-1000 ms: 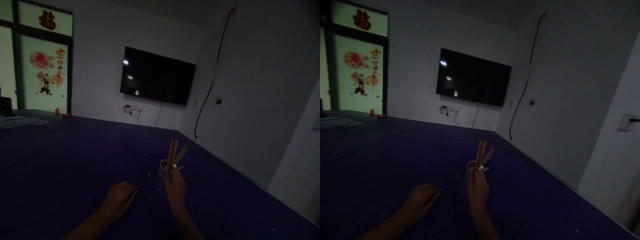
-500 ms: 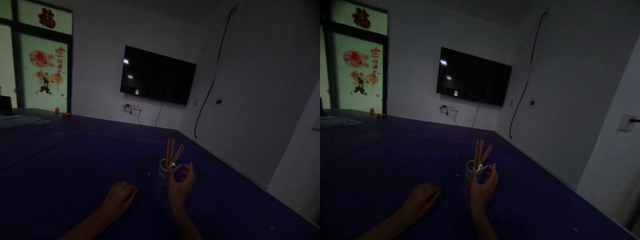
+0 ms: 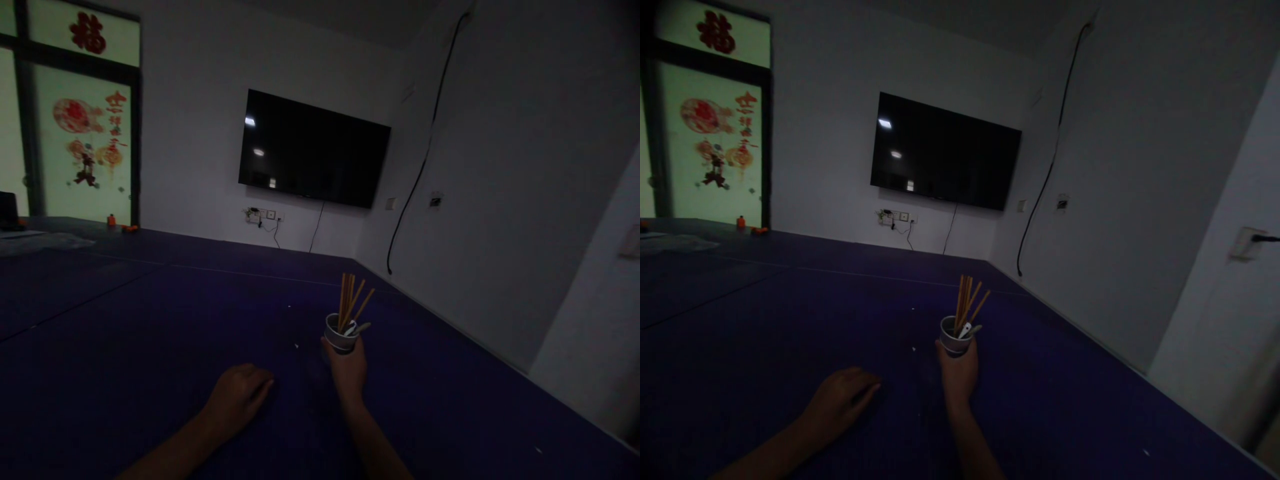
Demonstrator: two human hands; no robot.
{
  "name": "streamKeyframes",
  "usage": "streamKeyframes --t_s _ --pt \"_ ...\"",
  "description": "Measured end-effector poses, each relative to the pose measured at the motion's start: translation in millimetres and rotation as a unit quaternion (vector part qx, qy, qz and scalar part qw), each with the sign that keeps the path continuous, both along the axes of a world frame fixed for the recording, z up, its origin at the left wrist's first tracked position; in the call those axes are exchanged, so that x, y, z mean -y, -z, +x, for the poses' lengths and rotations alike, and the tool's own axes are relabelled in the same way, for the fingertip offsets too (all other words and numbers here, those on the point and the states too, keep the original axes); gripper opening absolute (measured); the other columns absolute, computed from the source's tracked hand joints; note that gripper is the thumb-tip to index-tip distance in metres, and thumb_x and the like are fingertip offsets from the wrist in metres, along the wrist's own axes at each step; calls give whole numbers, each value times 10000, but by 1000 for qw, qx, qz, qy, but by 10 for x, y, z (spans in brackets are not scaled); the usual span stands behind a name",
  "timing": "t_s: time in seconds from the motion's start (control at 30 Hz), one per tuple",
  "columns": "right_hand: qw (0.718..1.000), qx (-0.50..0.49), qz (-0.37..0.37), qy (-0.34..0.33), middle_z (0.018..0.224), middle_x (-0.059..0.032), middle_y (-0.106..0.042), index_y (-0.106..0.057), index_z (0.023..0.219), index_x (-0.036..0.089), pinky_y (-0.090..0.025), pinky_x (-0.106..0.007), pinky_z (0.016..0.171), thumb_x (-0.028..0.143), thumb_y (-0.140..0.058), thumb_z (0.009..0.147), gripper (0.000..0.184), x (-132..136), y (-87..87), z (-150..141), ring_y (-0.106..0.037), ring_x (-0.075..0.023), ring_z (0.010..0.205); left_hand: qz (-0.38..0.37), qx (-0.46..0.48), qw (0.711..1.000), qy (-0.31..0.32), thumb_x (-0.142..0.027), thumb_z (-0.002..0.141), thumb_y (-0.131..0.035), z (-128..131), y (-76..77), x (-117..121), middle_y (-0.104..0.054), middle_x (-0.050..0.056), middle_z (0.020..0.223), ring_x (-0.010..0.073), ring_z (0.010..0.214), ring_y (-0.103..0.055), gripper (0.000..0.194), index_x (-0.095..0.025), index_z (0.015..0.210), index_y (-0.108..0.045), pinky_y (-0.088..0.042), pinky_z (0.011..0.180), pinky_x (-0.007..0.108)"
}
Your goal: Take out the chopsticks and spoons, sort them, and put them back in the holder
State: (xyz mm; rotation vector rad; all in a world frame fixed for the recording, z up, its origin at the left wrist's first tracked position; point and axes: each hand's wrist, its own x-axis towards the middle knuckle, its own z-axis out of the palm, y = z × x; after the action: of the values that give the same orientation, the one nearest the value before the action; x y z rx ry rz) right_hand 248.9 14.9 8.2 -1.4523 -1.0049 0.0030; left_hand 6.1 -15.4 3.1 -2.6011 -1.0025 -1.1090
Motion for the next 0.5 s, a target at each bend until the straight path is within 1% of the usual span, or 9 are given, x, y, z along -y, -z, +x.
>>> streamKeyframes --t_s 0.13,0.2,0.33,0.4,0.5 --pt "995 -2 -15 94 1068 -169 -650 -554 1136 128 -453 -376 770 554 -707 578 719 -5 -68 261 -610 -336 968 2 -2 1000 0 -247 923 -364 -1 4 16 -689 28 709 136 639 -626 321 -200 866 -676 -474 602 228" --pt "993 7 -8 121 1050 -169 -654 -560 1128 128 -452 -371 749 558 -702 580 710 -8 -68 383 -613 -336 951 12 -3 1000 -9 -267 929 -355 4 1 19 -663 26 661 131 604 -606 345 -191 783 -659 -456 579 223" --pt "990 13 0 143 1055 -171 -653 -553 1141 132 -448 -364 742 578 -688 589 722 -16 -37 510 -617 -332 945 38 -14 998 -56 -341 942 -333 12 5 11 -579 13 540 122 505 -545 452 -178 574 -541 -394 510 221" --pt "989 12 -9 147 1060 -172 -652 -551 1147 135 -446 -369 747 591 -683 589 733 -21 -16 527 -616 -336 951 38 -23 996 -82 -357 943 -329 12 28 1 -542 0 493 116 462 -519 472 -179 544 -509 -363 485 216" --pt "990 6 -18 142 1075 -171 -650 -544 1168 142 -444 -373 758 600 -681 587 752 -30 20 542 -612 -340 965 20 -51 992 -112 -345 940 -330 16 92 -17 -508 -15 441 107 404 -486 461 -182 550 -513 -316 446 201"
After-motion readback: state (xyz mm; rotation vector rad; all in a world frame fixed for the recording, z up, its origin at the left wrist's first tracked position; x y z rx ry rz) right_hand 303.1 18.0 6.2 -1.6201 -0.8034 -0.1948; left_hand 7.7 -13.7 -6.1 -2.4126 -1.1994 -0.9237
